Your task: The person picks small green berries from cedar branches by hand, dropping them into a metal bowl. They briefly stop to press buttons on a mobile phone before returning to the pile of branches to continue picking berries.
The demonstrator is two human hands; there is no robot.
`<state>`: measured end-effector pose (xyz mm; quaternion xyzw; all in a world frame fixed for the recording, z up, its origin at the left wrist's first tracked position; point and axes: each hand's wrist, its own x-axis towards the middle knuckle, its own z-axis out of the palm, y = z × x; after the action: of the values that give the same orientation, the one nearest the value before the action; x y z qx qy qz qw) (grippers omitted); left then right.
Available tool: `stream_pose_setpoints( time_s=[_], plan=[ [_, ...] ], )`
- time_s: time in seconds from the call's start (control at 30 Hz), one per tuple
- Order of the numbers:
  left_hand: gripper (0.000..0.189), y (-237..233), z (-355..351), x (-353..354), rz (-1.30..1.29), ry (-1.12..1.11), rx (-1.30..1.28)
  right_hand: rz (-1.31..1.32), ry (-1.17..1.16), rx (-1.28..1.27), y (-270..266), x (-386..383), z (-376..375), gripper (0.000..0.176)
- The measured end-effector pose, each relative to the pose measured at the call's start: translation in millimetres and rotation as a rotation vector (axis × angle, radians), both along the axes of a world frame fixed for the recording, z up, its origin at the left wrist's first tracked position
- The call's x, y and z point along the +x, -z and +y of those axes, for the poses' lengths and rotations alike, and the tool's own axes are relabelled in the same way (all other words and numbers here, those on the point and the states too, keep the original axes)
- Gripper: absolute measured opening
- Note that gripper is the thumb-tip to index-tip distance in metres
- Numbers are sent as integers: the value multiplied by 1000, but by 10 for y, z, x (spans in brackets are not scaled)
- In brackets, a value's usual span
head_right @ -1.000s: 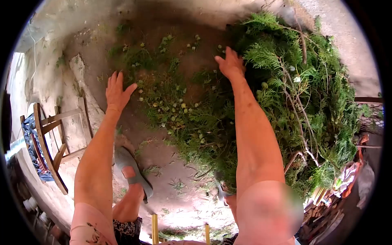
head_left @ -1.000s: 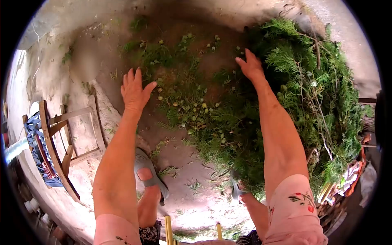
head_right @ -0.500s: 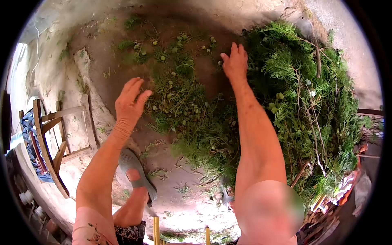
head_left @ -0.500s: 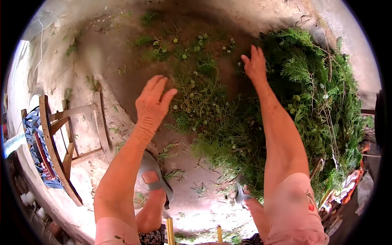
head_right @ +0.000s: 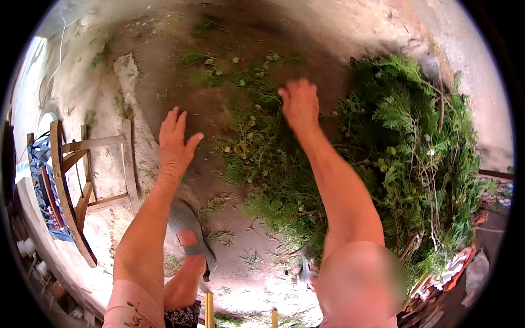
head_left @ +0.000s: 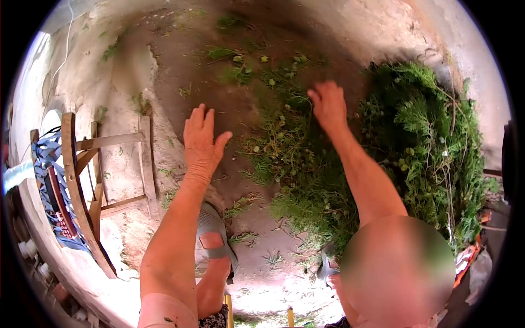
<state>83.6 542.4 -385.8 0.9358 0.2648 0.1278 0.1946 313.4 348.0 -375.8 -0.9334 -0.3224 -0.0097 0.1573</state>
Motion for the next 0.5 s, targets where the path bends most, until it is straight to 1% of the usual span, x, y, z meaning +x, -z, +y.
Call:
stream_pose_setpoints(
  time_s=[0.03,0.07,0.1,0.17,0.23,0.3,0.33,0.4,0.43,0.5],
  plan=[
    [57,-3,-10,-15,32,18,-3,2,-15,3,-152,-168,99,21],
    [59,4,-32,-32,69,45,-7,41,-21,-82,-360,-317,189,20],
    [61,-27,-39,-38,84,39,-64,85,-21,-172,-447,-445,264,19],
    [60,12,-76,-58,84,38,-51,-210,-165,-79,-324,-302,618,22],
    [60,16,-54,-10,71,33,-18,-207,-476,117,-168,-203,1153,31],
    [60,14,-57,-34,59,33,-38,-243,-513,133,-53,-343,1558,44],
    [60,20,-45,-61,60,30,-40,-242,-516,131,26,-397,1535,44],
    [60,34,-7,-81,16,68,-52,-65,-454,65,124,-568,1399,51],
    [60,42,8,-84,7,62,-55,-110,-450,-31,54,-682,1220,55],
    [59,68,14,-101,-35,72,-77,-43,-449,-98,-142,-956,761,49]
  ],
)
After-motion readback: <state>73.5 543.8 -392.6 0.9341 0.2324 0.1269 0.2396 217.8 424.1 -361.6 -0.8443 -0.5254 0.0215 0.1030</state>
